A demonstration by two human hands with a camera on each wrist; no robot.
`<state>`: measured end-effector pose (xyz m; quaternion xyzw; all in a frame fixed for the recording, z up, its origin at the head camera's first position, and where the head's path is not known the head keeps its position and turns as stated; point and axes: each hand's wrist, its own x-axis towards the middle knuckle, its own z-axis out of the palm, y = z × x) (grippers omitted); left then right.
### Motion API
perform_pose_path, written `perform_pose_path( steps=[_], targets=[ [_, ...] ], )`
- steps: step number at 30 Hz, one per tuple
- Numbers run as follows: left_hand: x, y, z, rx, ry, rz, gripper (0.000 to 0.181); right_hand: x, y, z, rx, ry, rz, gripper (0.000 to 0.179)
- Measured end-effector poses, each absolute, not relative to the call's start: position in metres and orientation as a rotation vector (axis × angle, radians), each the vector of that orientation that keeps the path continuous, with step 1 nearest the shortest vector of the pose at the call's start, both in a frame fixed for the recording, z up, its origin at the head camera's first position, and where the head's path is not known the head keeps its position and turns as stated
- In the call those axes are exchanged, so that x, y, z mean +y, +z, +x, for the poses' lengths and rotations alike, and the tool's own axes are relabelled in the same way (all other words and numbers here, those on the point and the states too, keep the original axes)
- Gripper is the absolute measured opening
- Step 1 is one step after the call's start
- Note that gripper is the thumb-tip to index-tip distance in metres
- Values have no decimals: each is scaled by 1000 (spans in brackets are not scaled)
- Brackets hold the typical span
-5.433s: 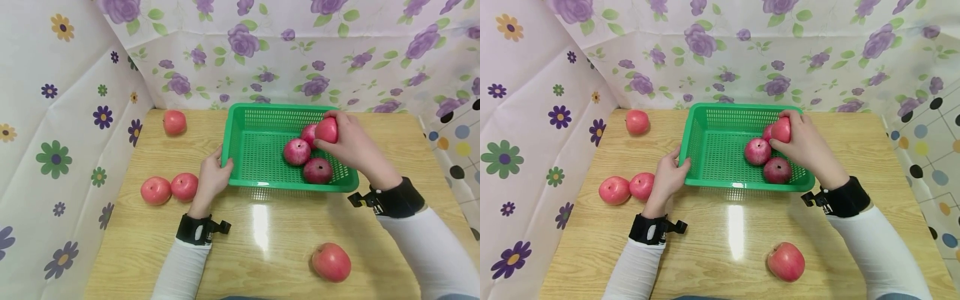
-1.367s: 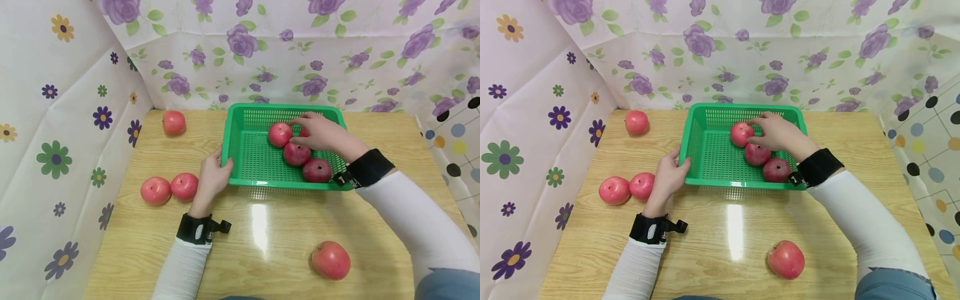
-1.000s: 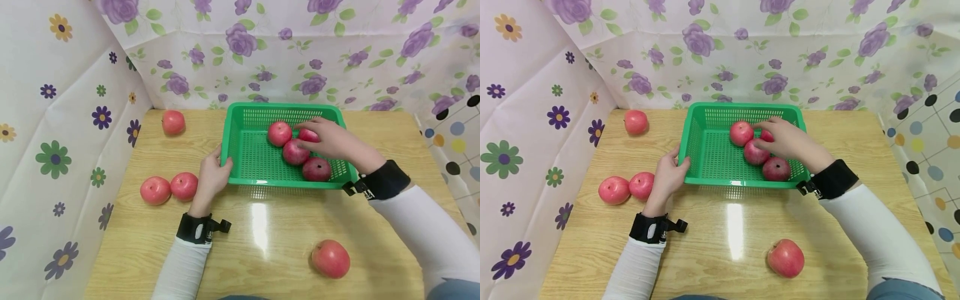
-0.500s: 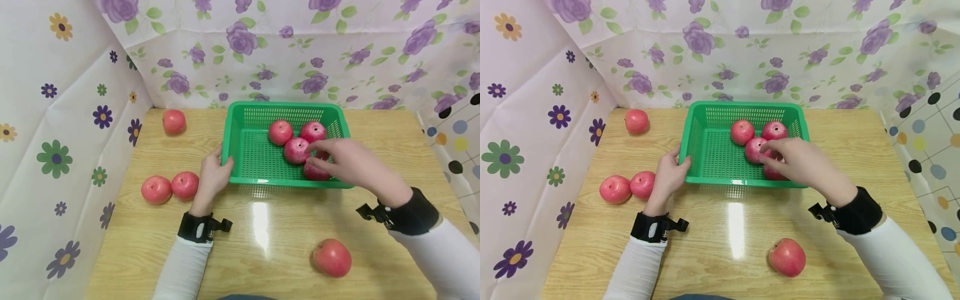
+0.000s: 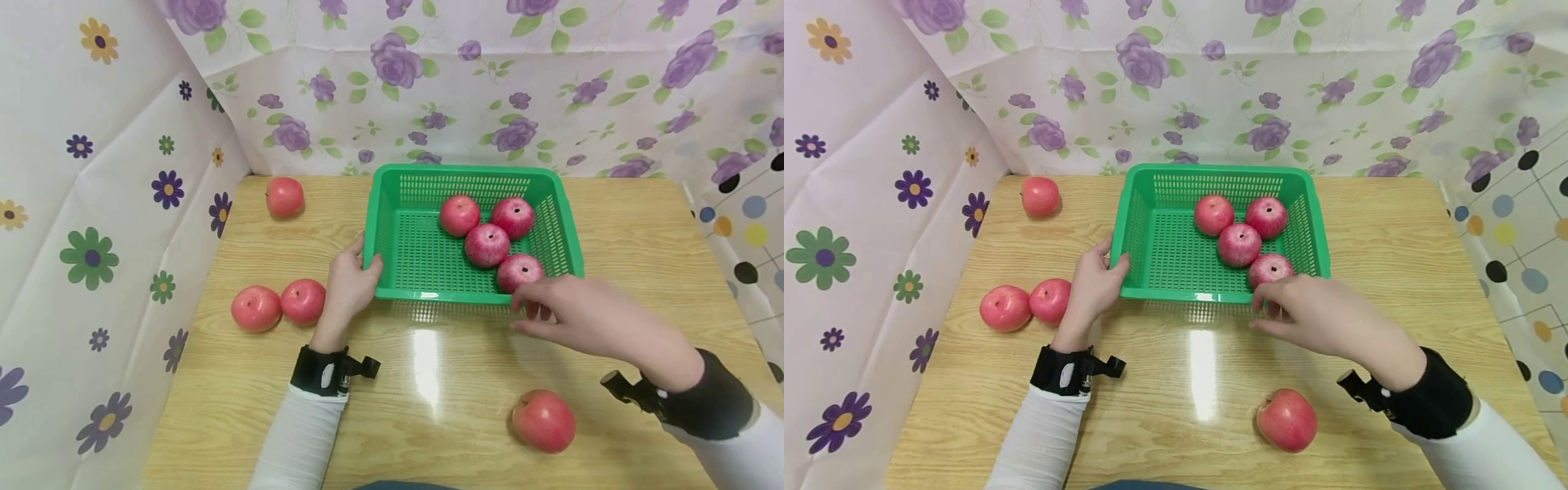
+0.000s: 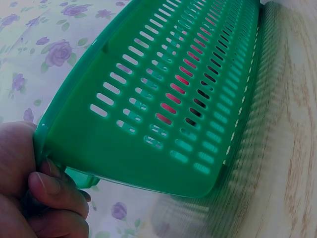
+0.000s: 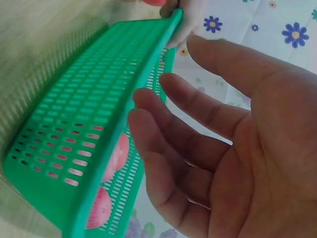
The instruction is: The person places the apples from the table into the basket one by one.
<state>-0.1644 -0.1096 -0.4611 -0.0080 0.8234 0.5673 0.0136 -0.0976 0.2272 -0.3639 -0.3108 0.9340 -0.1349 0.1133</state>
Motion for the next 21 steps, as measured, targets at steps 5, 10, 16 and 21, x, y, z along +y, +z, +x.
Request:
perform_pose_path(
  steps=[5,10,16,21],
  targets=[
    [-109,-460,-164,2560,1767,-20,57,228,-371,-90,2665,-382,-866,18],
    [-110,-460,-164,2570,1744,-20,57,232,-384,-82,2600,-337,-830,31],
    [-110,-461,-164,2565,1756,-20,56,232,-397,-66,2520,-296,-843,51],
    [-110,-461,-164,2579,1768,-3,54,230,-404,-56,2428,-303,-797,67]
  ],
)
